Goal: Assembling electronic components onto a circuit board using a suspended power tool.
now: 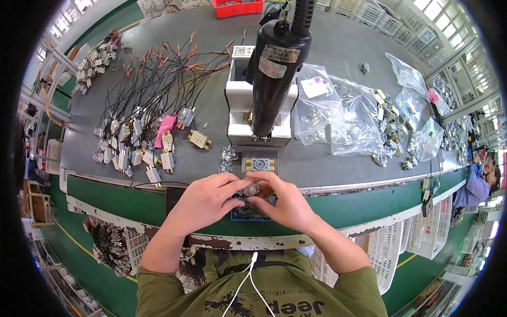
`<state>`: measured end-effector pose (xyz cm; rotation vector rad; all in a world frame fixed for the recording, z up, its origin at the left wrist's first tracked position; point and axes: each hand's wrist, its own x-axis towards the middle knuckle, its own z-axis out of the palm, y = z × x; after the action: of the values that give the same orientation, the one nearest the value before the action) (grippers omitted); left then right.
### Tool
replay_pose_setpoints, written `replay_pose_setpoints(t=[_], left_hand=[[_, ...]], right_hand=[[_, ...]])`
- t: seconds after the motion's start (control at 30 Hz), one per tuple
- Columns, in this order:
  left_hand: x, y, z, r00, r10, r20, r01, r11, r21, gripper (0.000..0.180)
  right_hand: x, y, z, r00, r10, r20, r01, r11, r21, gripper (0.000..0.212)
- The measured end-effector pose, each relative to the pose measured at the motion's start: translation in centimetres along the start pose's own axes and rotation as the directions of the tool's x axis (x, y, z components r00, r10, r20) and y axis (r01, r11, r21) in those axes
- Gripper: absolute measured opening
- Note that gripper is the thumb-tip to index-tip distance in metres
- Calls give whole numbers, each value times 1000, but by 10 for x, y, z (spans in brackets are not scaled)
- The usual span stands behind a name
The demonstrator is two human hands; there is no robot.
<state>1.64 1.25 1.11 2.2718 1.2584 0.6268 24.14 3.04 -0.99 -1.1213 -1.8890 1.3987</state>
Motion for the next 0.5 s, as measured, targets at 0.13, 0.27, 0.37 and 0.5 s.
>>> replay_pose_setpoints(t=[0.13, 0.27, 0.37, 0.5], left_hand=[[2, 2, -2, 1000, -15, 28, 14, 1000, 28, 35], [2, -13, -20, 995, -74, 65, 74, 997, 10, 35], [15, -55, -27, 984, -56, 170, 76, 991, -113, 26], [35, -79, -31, 919, -161, 361, 267, 926, -267, 28]], right_hand=[[0, 9, 1, 999, -48, 9, 49, 998, -45, 51], [15, 1, 16, 981, -180, -70, 174, 981, -83, 34], [40, -12, 23, 965, -247, -89, 213, 935, -284, 22], [66, -2, 29, 951, -275, -141, 181, 866, -466, 14]])
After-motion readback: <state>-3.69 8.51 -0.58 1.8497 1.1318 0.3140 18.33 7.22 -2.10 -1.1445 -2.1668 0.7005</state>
